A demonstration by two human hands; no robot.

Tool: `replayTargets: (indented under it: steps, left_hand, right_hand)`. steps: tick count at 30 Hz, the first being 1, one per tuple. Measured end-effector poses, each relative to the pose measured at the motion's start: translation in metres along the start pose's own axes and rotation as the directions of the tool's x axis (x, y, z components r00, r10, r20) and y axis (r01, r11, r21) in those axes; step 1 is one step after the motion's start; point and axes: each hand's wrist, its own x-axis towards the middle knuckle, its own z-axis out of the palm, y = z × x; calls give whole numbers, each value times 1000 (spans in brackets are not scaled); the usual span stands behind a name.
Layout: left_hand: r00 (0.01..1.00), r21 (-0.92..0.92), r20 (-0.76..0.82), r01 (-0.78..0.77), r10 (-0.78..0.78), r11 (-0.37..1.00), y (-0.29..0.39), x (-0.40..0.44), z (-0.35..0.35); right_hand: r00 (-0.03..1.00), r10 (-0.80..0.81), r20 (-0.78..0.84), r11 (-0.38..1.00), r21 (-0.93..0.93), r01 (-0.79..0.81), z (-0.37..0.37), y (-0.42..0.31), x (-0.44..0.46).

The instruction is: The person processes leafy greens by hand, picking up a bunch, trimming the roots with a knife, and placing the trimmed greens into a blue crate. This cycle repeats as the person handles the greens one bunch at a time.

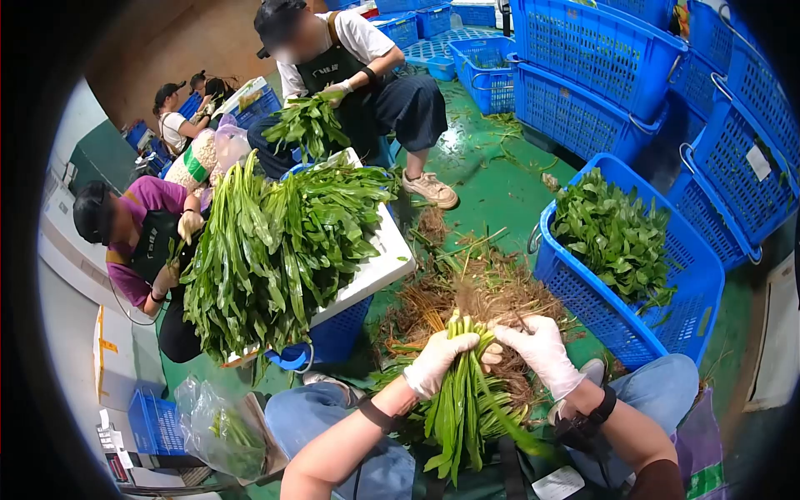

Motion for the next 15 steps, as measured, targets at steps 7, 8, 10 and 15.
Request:
replayTargets:
  steps: [7, 8, 10, 15]
  left_hand:
    - [982, 74, -189, -17, 30, 997, 6, -5, 3]
    - [978, 70, -196, -51, 64, 996, 9, -5, 1]
    - [972, 54, -210, -96, 105, 994, 12, -5, -2]
    - [991, -48, -120, -69, 63, 996, 6, -4, -5]
  right_hand:
    - [997, -79, -15, 865, -499, 61, -5, 22, 6]
    - [974, -216, -68, 911, -373, 176, -2, 20, 0]
    - [880, -472, -55, 851, -290, 439, 0, 26, -2]
    - [942, -311, 126, 873, -353, 336, -1, 25, -12]
